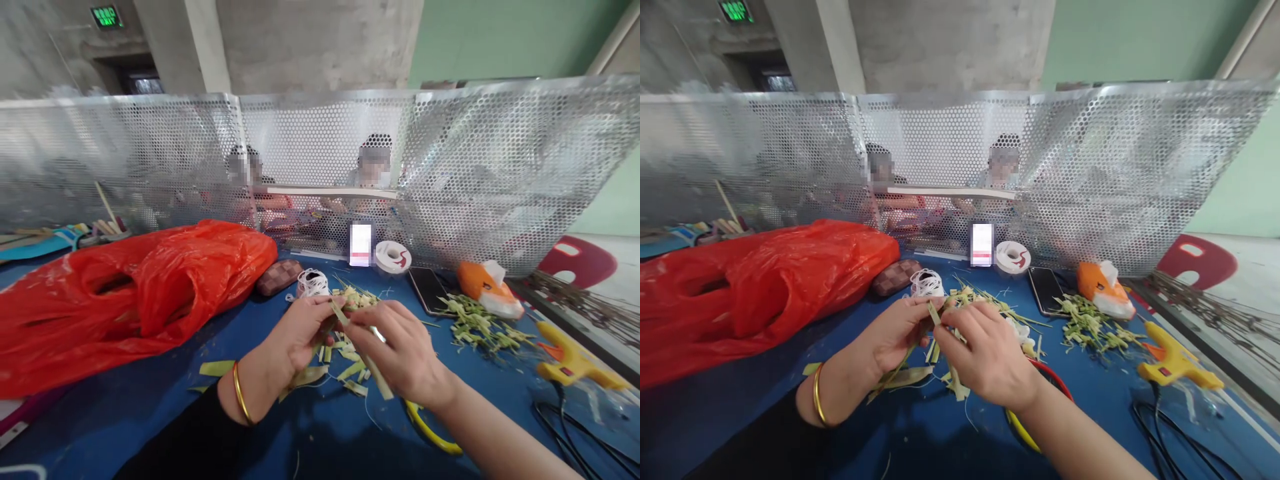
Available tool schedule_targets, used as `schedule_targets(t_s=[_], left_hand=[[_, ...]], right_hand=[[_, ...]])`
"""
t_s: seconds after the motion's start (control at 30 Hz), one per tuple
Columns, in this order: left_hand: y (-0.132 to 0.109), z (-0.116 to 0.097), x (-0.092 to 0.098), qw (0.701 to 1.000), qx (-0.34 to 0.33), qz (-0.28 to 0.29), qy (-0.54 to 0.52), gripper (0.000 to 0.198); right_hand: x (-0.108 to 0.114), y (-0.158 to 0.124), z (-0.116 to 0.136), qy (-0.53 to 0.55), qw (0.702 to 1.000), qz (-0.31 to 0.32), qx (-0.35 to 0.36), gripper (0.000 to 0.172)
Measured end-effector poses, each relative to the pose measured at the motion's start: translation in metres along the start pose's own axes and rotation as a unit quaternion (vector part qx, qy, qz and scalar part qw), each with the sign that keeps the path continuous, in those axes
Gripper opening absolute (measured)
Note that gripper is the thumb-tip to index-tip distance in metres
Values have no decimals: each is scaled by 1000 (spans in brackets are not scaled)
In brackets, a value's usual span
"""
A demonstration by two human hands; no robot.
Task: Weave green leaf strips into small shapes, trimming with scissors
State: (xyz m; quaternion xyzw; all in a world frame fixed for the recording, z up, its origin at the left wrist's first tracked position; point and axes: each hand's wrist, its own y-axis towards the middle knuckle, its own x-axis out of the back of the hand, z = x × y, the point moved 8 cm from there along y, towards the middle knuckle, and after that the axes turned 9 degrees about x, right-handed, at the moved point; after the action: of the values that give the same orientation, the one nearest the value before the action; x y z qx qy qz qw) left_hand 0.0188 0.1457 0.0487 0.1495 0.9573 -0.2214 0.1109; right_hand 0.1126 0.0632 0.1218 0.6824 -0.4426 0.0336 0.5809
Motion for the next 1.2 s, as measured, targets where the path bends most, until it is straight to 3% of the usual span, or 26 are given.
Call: schedule_targets(t_s=[0.17,0.3,0.5,0.6,0.77,0.87,0.93,1.03,1.1,1.2], left_hand=[[-2,0,-1,996,1,8,-93,14],[-2,3,0,988,27,-7,-153,14],[-6,-6,-2,980,24,5,-200,18],[-9,-7,-3,981,11,-3,-192,16],[-6,0,-6,985,-25,-14,-169,13],[-5,1,-10,990,-50,8,-134,12],[-6,0,-11,992,-64,14,-108,13],[-7,-2,-9,995,-66,-8,-72,13],[-8,-3,-8,996,-61,-22,-59,13],[-8,-4,-7,996,-69,-31,-44,14]], right_hand=[[-16,-12,18,-71,991,11,113,9],[-25,-16,17,-83,986,28,138,8],[-20,-16,13,-32,992,21,124,16],[-17,-10,15,-22,996,6,89,20],[-27,-3,24,-55,994,43,83,15],[-22,-4,23,-26,997,24,68,17],[-13,-4,14,19,1000,-11,13,16],[-1,-12,-17,82,979,-89,-167,10],[-3,-25,-40,137,932,-126,-310,6],[-23,-47,-59,281,821,-140,-478,11]])
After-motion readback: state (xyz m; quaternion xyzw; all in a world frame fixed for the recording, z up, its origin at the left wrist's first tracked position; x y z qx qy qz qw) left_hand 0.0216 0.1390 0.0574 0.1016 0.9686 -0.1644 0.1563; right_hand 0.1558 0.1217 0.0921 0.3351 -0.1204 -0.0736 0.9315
